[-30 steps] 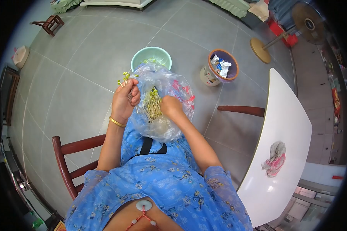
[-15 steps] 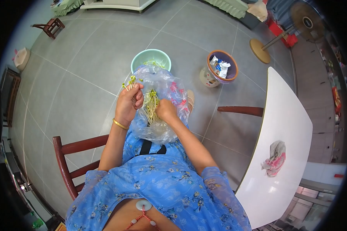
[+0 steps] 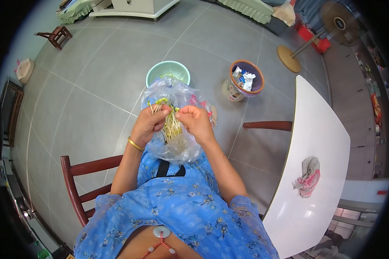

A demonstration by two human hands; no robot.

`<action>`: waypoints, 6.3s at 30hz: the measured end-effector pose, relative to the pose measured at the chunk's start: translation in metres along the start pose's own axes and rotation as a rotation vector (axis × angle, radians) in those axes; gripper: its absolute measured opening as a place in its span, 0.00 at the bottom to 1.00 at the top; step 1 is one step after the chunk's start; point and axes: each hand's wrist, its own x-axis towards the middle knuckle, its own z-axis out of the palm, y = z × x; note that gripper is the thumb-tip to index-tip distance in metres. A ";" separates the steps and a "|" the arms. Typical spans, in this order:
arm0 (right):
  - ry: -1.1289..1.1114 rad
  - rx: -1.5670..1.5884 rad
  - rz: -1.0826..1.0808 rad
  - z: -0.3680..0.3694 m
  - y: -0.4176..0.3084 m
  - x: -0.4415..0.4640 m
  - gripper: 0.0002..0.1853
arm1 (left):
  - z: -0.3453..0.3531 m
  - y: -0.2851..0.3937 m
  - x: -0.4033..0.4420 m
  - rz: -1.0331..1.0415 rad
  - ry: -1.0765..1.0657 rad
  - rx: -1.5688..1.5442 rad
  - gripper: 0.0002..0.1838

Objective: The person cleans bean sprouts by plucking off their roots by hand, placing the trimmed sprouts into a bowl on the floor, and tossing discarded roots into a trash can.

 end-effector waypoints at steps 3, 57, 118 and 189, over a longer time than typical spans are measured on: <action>0.008 0.034 0.029 0.004 -0.012 0.008 0.06 | 0.004 -0.002 -0.001 -0.085 -0.080 0.061 0.07; -0.242 -0.088 0.205 0.001 0.019 -0.007 0.07 | -0.009 0.010 0.004 0.218 0.233 -0.158 0.07; 0.052 -0.864 -0.014 -0.002 0.099 0.047 0.11 | -0.029 0.005 0.004 0.035 0.164 -0.291 0.04; 0.030 -0.753 -0.534 -0.005 0.002 0.002 0.07 | -0.003 -0.001 -0.007 -0.024 -0.133 0.587 0.13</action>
